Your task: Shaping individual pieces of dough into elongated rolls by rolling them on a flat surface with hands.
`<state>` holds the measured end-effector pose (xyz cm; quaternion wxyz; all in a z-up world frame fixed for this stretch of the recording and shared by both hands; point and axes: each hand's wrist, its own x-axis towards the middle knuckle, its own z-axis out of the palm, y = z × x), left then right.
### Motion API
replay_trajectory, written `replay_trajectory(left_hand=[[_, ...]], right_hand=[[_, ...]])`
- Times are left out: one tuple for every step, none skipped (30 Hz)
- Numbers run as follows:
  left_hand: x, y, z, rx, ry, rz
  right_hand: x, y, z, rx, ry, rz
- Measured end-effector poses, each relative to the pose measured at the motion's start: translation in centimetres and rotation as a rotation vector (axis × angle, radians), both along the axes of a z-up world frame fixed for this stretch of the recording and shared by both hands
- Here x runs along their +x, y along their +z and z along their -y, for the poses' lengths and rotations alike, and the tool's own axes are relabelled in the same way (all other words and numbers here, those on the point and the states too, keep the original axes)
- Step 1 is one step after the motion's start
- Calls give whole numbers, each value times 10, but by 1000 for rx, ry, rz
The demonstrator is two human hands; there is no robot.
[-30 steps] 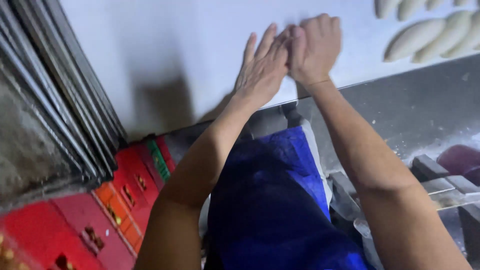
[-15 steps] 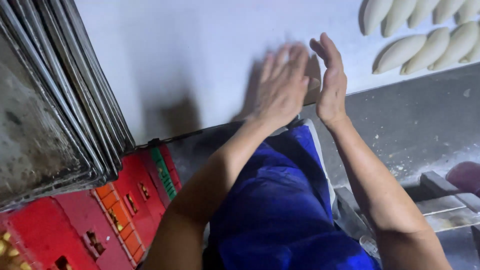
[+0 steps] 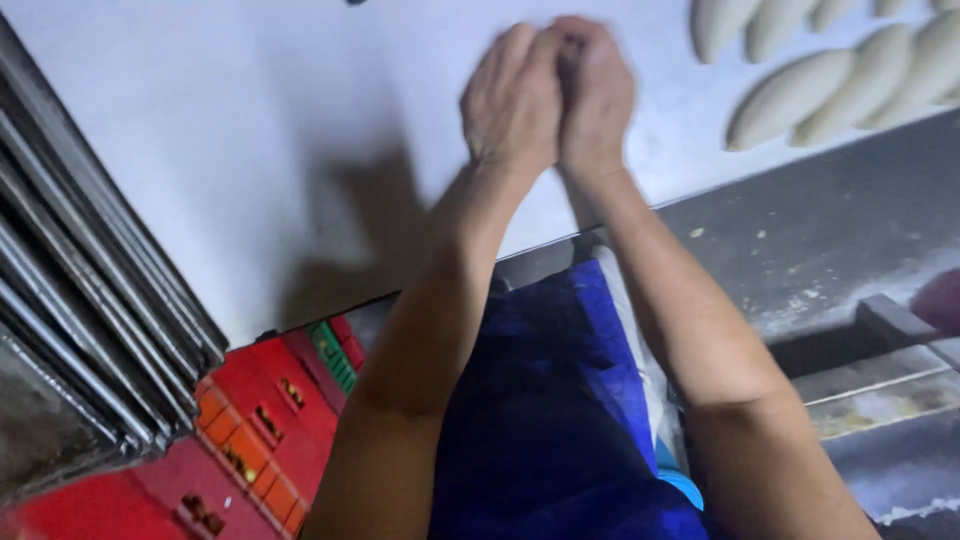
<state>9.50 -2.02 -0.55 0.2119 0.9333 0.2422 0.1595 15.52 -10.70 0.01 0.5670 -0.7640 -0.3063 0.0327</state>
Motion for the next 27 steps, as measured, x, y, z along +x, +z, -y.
replay_trajectory(left_hand=[[-9,9,3,-6,9,-85],[-18,21,5,-10,17,-171],[-29,24,15,11,7,-124],[-39,25,23,-25,-8,-129],[-62,21,36,-71,-21,-158],[-62,14,27,-60,-31,-136],[-63,6,19,-193,-82,-78],[-64,-4,11,-326,-136,-22],[-77,14,-2,-322,-145,-9],[-90,31,-17,-319,-78,158],[-101,49,-33,-314,-6,327],[-103,42,-42,-309,-11,340],[-107,33,-52,-266,89,299],[-110,23,-63,-224,190,257],[-110,20,-62,-228,194,264],[-108,14,-62,-91,143,257],[-114,6,-57,36,101,231],[-112,6,-55,23,116,220],[-111,7,-56,37,120,226],[-109,9,-57,52,122,231],[-110,14,-58,55,139,219],[-108,19,-58,74,156,195],[-105,22,-54,89,160,170],[-103,22,-55,89,164,155],[-102,22,-55,104,153,138],[-101,21,-55,118,142,122],[-100,24,-54,120,145,99]], right_hand=[[-12,22,2,-56,70,-4],[-24,47,4,-115,139,-8],[-28,41,16,-97,125,40],[-30,34,26,-163,221,89],[-43,22,40,-241,319,114],[-40,33,42,-235,306,137],[-38,42,45,-312,395,67],[-37,50,47,-390,482,-4],[-38,67,48,-390,472,8],[-39,84,47,-610,526,53],[-37,102,44,-830,579,99],[-45,106,43,-828,571,112],[-53,110,41,-923,536,243],[-60,112,38,-1015,496,374],[-61,104,38,-1020,497,383],[-59,94,36,-877,444,166],[-62,81,37,-737,403,-62],[-53,85,45,-751,419,-70],[-45,87,49,-570,277,-145],[-34,90,52,-390,132,-221],[-22,102,47,-391,152,-230],[-7,113,44,-365,49,-17],[7,123,44,-337,-65,191],[27,108,39,-339,-58,177],[46,91,33,-583,-112,402],[65,73,27,-823,-161,630],[73,58,28,-823,-148,611]])
